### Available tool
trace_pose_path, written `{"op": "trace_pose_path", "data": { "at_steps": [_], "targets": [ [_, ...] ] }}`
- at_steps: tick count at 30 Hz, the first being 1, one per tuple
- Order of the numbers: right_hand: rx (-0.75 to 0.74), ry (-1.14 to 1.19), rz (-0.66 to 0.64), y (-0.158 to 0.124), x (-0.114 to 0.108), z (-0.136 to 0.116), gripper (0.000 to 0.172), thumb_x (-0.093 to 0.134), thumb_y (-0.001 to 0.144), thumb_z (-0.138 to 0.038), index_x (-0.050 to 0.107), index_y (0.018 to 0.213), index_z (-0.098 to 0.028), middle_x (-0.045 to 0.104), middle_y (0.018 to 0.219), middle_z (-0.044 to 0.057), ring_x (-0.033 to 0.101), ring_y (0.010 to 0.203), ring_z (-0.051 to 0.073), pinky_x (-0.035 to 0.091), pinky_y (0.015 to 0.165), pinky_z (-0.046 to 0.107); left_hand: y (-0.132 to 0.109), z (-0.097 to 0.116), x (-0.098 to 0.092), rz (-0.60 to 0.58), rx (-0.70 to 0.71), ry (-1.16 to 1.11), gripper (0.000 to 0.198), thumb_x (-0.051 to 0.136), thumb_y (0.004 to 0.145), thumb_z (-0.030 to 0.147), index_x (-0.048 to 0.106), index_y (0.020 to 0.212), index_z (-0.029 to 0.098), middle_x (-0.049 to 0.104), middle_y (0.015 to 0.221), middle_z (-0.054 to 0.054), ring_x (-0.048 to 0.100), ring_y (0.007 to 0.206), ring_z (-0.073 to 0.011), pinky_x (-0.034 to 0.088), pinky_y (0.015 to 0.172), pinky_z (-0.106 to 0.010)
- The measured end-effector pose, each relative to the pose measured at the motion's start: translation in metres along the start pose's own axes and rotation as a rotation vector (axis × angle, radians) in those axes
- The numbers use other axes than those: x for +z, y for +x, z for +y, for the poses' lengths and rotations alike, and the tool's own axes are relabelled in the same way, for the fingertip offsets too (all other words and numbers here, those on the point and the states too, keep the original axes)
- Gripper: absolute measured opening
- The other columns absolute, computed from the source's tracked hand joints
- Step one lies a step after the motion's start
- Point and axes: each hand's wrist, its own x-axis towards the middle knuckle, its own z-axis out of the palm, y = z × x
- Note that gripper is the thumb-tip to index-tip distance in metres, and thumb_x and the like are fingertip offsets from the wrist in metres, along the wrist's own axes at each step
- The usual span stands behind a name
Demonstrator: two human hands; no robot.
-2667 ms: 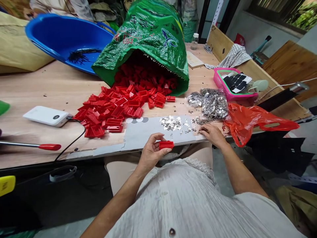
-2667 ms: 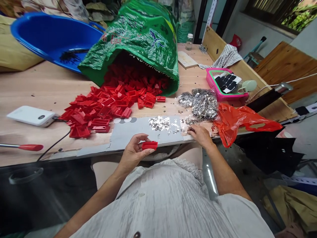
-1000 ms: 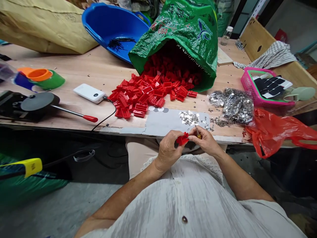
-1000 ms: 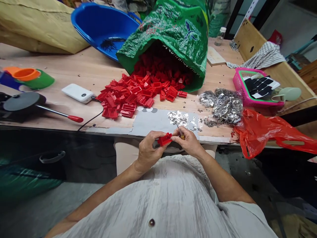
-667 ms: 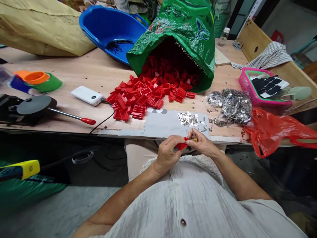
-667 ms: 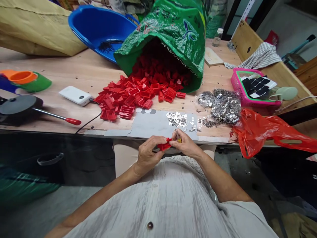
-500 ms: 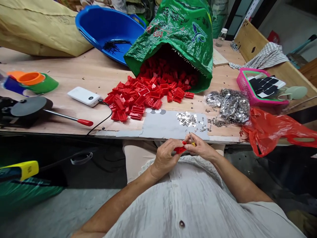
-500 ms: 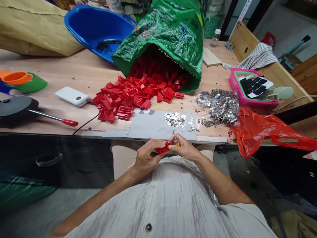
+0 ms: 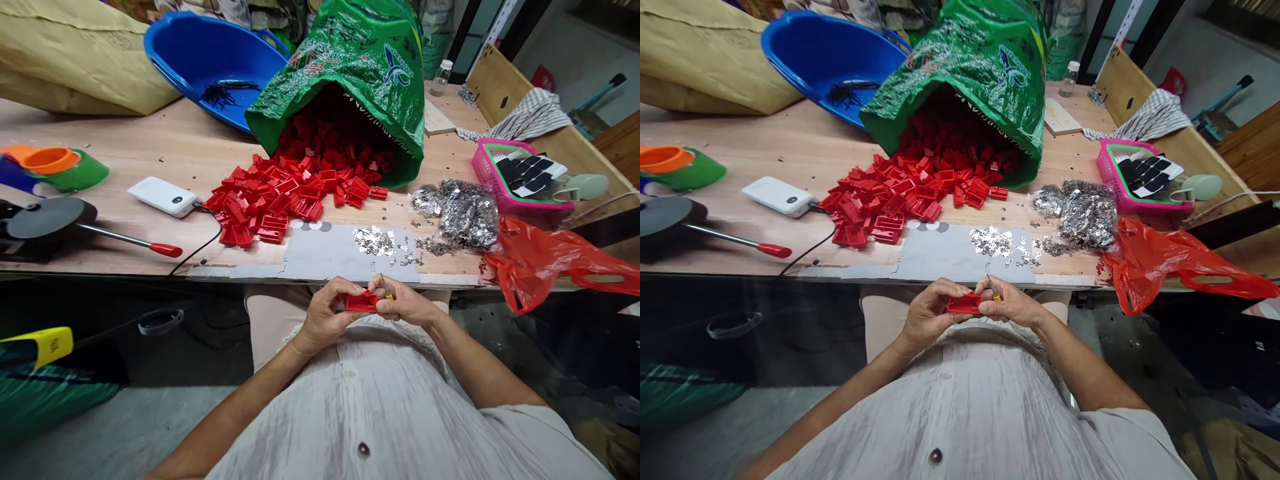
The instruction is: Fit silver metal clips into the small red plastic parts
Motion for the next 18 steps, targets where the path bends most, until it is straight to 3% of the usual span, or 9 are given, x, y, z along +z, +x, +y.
{"op": "trace_pose_path", "data": {
  "at_steps": [2,5,8,12,18],
  "targets": [
    [-0.079,-0.278,0.132,0.004,-0.009,-0.012,0.033,0.069,0.081,-0.046,0.054,0.096,-0.021,0.058,0.080,-0.002,0.050,0.062,0.010,0.038,0.057,0.023,0.002,0.001,-0.001,0.027,-0.126,-0.124,0.033,0.084,0.064,0.013,0.066,0.091,0.019,0.067,0.089,-0.002,0.068,0.083,-0.0150,0.057,0.076,-0.027],
    [-0.212,-0.862,0.474,0.014,-0.025,-0.028,0.009,0.060,0.088,-0.028,0.060,0.092,-0.020,0.065,0.092,0.004,0.059,0.084,0.017,0.043,0.076,0.029,0.003,0.002,-0.002,0.029,-0.329,-0.320,0.036,0.085,0.064,0.013,0.063,0.092,0.019,0.069,0.092,-0.003,0.070,0.085,-0.0164,0.057,0.077,-0.029],
    [-0.162,-1.289,0.592,0.028,-0.037,-0.034,0.010,0.055,0.090,-0.017,0.063,0.094,-0.020,0.068,0.098,0.007,0.060,0.091,0.020,0.042,0.080,0.031,0.002,0.002,-0.002,0.035,-0.487,-0.473,0.042,0.085,0.063,0.014,0.060,0.097,0.019,0.069,0.094,-0.002,0.071,0.087,-0.0209,0.059,0.080,-0.037],
    [-0.086,-1.484,0.614,0.045,-0.040,-0.031,0.010,0.056,0.092,-0.021,0.064,0.097,-0.021,0.068,0.101,0.007,0.062,0.091,0.021,0.043,0.076,0.030,0.001,0.001,-0.002,0.076,-0.561,-0.561,0.048,0.086,0.060,0.013,0.060,0.100,0.021,0.064,0.093,0.001,0.072,0.084,-0.0216,0.062,0.075,-0.040],
    [-0.008,-1.567,0.633,0.058,-0.036,-0.032,0.010,0.057,0.092,-0.028,0.063,0.096,-0.021,0.068,0.101,0.009,0.063,0.088,0.022,0.042,0.072,0.031,0.001,0.001,-0.004,0.100,-0.589,-0.593,0.047,0.084,0.061,0.013,0.059,0.100,0.020,0.065,0.092,0.000,0.070,0.081,-0.0191,0.064,0.072,-0.040]
  ]
}}
